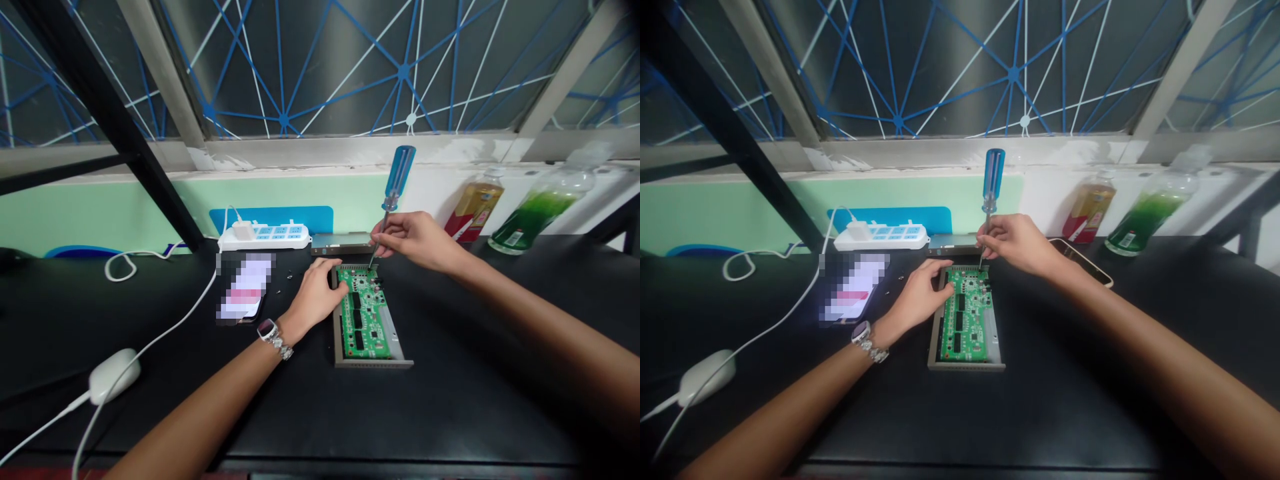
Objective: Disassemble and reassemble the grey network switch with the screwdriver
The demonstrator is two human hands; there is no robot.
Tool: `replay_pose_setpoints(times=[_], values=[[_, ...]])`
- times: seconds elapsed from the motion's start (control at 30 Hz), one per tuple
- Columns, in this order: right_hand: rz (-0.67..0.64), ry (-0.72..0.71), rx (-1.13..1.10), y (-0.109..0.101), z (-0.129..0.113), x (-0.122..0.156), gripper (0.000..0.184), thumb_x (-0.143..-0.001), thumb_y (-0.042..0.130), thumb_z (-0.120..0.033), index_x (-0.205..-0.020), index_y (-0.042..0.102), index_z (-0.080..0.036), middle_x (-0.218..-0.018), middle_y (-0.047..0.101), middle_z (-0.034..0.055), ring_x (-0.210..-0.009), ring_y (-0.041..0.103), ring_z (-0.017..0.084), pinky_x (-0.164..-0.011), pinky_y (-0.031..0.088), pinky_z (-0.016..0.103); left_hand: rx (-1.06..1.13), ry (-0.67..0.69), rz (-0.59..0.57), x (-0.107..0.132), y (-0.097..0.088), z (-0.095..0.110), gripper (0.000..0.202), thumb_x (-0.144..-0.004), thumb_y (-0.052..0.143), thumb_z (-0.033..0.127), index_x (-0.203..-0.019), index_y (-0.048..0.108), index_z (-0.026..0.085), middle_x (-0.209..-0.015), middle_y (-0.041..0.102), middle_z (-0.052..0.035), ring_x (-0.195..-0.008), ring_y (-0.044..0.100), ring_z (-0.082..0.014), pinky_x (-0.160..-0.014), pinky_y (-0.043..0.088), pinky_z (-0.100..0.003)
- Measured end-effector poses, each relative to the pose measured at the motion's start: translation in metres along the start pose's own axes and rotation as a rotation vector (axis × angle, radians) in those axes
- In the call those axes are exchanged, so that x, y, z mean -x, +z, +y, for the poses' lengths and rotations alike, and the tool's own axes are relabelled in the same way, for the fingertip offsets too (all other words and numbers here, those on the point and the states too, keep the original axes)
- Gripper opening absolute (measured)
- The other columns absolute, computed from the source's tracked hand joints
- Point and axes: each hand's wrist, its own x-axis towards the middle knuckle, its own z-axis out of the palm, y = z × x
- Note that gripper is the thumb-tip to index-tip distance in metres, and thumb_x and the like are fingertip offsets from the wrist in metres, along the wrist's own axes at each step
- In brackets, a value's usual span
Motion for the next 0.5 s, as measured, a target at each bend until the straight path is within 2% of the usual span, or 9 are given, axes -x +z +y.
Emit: replay_pose_setpoints(times=[0.17,0.33,0.43,0.5], values=[[-0.034,-0.006,-0.021,0.0000,0.0040,-0.0006,0.028,-0.083,0.073,-0.041,-0.095,0.063,-0.017,-0.075,0.072,0.0064,-0.072,0.074,0.021,-0.068,0.063,0.034,0.002,-0.005,-0.009,-0.0003,-0.0002,0.0000,0.043,-0.080,0.062,0.014,-0.122,0.063,0.014,-0.125,0.062,-0.0122,-0.115,0.061,-0.0271,-0.103,0.050,-0.046],[0.059,-0.040,-0.001,-0.0001,0.0071,-0.0013,0.031,-0.080,0.075,-0.043,-0.089,0.062,-0.017,-0.073,0.071,0.0054,-0.069,0.073,0.021,-0.063,0.062,0.034,0.001,-0.010,-0.006,0.0001,0.0001,0.0000,0.043,-0.080,0.063,0.014,-0.123,0.063,0.012,-0.125,0.062,-0.0126,-0.115,0.060,-0.0275,-0.103,0.049,-0.047],[0.033,-0.042,0.044,0.0003,0.0068,-0.0015,0.028,-0.083,0.072,-0.041,-0.097,0.062,-0.019,-0.078,0.072,0.0055,-0.070,0.073,0.022,-0.065,0.063,0.036,0.005,-0.008,-0.008,0.0001,0.0000,0.0001,0.043,-0.080,0.063,0.014,-0.123,0.063,0.012,-0.125,0.062,-0.0127,-0.115,0.061,-0.0276,-0.103,0.049,-0.047],[0.031,-0.039,0.059,0.0006,0.0069,-0.0017,0.024,-0.085,0.070,-0.038,-0.095,0.062,-0.018,-0.078,0.072,0.0060,-0.070,0.074,0.022,-0.065,0.063,0.035,0.009,-0.006,-0.009,0.0000,0.0001,-0.0002,0.043,-0.080,0.062,0.015,-0.123,0.063,0.014,-0.125,0.062,-0.0119,-0.115,0.061,-0.0275,-0.103,0.049,-0.048]])
